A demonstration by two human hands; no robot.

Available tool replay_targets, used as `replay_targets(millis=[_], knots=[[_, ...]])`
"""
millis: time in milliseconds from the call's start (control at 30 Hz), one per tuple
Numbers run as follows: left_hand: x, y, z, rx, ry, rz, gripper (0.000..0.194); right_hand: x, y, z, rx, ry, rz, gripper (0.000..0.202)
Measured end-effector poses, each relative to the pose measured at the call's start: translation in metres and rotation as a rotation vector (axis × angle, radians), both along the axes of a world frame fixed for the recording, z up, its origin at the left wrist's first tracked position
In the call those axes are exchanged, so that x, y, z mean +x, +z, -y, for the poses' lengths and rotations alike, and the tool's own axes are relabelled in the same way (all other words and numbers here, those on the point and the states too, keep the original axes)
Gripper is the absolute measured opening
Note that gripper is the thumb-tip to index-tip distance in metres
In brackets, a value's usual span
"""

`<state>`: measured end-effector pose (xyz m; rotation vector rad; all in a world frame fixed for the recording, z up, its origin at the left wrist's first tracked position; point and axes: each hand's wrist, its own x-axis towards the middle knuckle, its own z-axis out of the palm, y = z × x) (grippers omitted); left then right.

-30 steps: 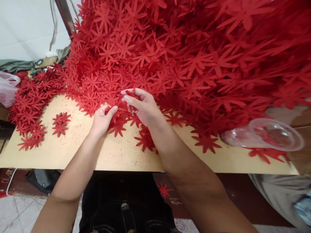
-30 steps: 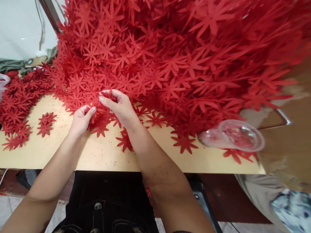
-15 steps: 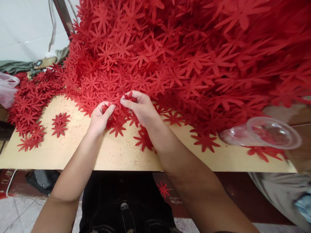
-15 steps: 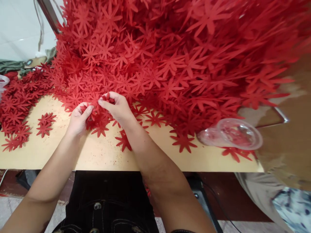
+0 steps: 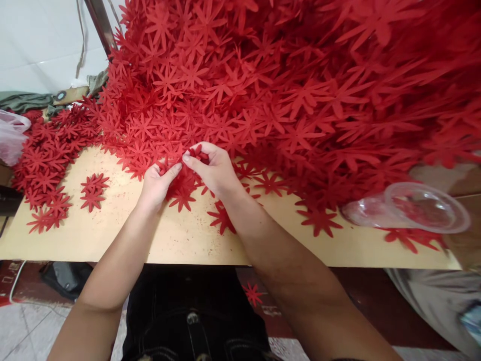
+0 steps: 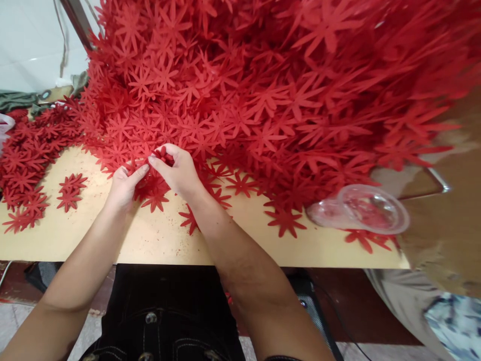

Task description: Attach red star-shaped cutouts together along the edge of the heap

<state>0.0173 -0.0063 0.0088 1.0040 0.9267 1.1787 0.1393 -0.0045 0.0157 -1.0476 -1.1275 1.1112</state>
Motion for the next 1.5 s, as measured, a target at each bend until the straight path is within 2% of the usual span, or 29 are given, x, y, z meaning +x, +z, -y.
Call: replay_targets(millis=[233,300,433,533,667,800,900,1000,1133,1233,1300,1400,1500], knots=[[-0.005,-0.004,-0.006,-0.040,0.148,-0.003,0.034,0.016,-0.003,-0.007,-0.062,-0.127,-0.108,0.023],[-0.006,-0.005,-0.007,-0.045,0.160,0.017,0.033,0.016,-0.001,-0.006,-0.071,-0.089,-0.107,0.026],[-0.006,-0.008,-0.006,-0.016,0.059,0.048,0.029,0.008,0.002,-0.001,-0.076,0.082,-0.045,0.035],[-0.005,-0.008,-0.004,-0.007,0.014,0.037,0.029,0.004,0.001,0.000,-0.111,0.070,-0.043,0.038],[-0.005,-0.005,-0.004,0.008,0.020,0.002,0.033,0.005,-0.002,-0.002,-0.114,0.041,-0.061,0.036],[-0.005,-0.005,-0.006,0.045,0.076,-0.023,0.037,0.004,-0.001,0.000,-0.095,0.109,-0.087,0.034],[-0.004,-0.006,-0.006,0.013,0.091,-0.014,0.039,0.002,0.001,0.002,-0.111,0.155,-0.086,0.035],[-0.005,-0.004,-0.006,-0.034,0.099,0.003,0.041,0.005,0.000,0.001,-0.107,0.093,-0.096,0.029],[-0.007,-0.001,-0.009,-0.092,0.164,-0.013,0.042,0.012,-0.003,-0.007,-0.088,-0.113,-0.088,0.021],[-0.009,-0.001,-0.011,-0.083,0.161,0.006,0.041,0.013,-0.005,-0.010,-0.045,-0.220,-0.037,0.025],[-0.010,-0.002,-0.012,-0.057,0.132,0.011,0.040,0.012,-0.006,-0.010,0.017,-0.251,0.006,0.029],[-0.011,-0.004,-0.012,-0.037,0.113,-0.015,0.035,0.012,-0.008,-0.009,0.094,-0.259,0.059,0.023],[-0.009,-0.005,-0.010,-0.034,0.097,-0.038,0.035,0.013,-0.011,-0.010,0.095,-0.227,0.070,0.023]])
